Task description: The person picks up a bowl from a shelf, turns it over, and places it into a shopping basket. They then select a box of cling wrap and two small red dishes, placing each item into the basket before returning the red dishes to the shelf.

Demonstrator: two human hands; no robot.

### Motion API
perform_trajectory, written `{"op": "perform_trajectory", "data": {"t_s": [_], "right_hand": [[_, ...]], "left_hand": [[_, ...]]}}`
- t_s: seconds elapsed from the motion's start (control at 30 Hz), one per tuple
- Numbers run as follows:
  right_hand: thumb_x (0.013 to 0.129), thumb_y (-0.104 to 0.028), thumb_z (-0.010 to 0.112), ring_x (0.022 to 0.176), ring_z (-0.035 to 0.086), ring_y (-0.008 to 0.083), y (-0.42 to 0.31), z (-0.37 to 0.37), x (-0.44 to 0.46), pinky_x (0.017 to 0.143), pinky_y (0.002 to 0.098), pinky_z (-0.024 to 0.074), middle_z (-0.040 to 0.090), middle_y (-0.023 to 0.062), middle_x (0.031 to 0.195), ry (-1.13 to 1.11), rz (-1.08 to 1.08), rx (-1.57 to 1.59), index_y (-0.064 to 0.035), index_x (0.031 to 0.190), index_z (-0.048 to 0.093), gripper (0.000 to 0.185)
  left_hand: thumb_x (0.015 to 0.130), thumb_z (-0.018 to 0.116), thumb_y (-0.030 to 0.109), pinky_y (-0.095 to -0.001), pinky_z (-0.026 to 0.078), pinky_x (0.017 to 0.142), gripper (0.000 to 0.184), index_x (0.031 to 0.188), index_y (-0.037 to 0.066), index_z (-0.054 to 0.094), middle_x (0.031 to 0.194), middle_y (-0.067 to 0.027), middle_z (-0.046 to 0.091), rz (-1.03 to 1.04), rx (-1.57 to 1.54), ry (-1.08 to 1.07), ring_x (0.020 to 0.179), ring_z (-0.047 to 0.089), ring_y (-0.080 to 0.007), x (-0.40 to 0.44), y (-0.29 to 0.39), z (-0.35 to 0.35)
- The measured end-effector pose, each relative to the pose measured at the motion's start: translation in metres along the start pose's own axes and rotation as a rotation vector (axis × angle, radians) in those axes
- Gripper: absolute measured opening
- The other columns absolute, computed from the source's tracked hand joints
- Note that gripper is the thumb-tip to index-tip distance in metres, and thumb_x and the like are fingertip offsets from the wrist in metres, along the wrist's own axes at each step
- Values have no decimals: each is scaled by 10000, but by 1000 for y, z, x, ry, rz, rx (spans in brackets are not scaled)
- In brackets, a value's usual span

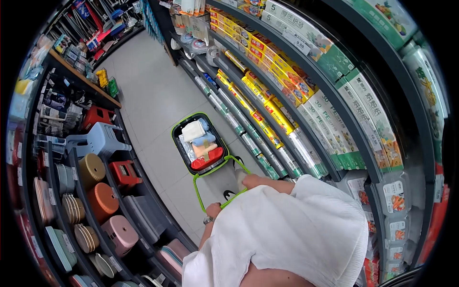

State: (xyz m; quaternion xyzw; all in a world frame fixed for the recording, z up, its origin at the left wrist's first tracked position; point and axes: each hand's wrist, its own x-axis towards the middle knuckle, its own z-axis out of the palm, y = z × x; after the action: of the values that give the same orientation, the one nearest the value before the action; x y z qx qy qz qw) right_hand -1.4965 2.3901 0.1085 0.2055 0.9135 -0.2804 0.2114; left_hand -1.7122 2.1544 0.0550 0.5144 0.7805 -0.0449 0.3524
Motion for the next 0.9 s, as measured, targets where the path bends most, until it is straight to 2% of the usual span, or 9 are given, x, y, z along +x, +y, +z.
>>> {"op": "perform_trajectory", "data": {"t_s": [0.1,0.13,0.17,0.4,0.5,0.6,0.63,0.73,0.9], "right_hand": [[776,-207,638,798,697,386,68,58,79,709,521,554,692,217,827,79,-156,43,-35,789,724,193],[787,-198,654,903,678,429,31,-36,37,766,502,541,683,256,902,-129,-91,99,12,879,697,233],[779,-202,654,886,679,429,54,-10,69,760,504,542,688,257,910,-37,-143,47,16,877,707,245],[732,-276,726,832,686,408,60,-145,66,765,495,551,701,222,851,27,-70,110,-22,823,728,269],[716,-259,752,867,684,401,86,-155,79,796,486,553,703,216,878,165,-40,91,-39,879,730,274],[719,-227,752,898,680,397,117,-163,76,814,482,553,705,210,897,211,-1,117,-54,934,726,277],[680,-286,805,987,660,379,125,-166,77,888,470,541,701,187,987,146,61,130,-62,891,714,321],[683,-272,795,983,664,373,139,-174,72,889,470,539,701,189,976,101,58,118,-56,896,710,314],[715,-272,737,907,681,387,111,-181,73,841,470,546,708,207,900,112,-16,116,-47,855,731,266]], "left_hand": [[828,610,400,-468,558,655,307,943,163,768,850,-150,728,-38,45,51,799,711,-346,8,7,-30],[818,621,410,-472,553,649,320,946,155,767,849,-150,727,-12,36,92,785,707,-347,18,0,-32],[817,622,401,-476,554,650,316,950,152,766,852,-150,727,-49,60,74,781,703,-349,24,7,-52],[815,623,312,-471,569,714,248,939,149,761,863,-171,723,-121,-43,106,814,703,-355,69,55,-136],[821,623,267,-472,564,733,238,973,130,743,884,-185,718,-98,-188,248,831,696,-366,85,80,-157],[829,623,242,-483,559,736,241,1009,118,724,882,-194,713,-26,-290,158,842,690,-377,94,112,-184],[844,632,280,-487,555,737,260,1019,107,716,897,-202,710,48,-255,115,845,685,-385,103,112,-180],[845,650,323,-489,554,745,286,986,83,712,915,-203,709,117,-274,161,850,682,-384,108,123,-184],[838,667,356,-488,555,750,322,947,56,699,908,-206,705,-48,-210,121,857,682,-385,98,109,-207]]}}
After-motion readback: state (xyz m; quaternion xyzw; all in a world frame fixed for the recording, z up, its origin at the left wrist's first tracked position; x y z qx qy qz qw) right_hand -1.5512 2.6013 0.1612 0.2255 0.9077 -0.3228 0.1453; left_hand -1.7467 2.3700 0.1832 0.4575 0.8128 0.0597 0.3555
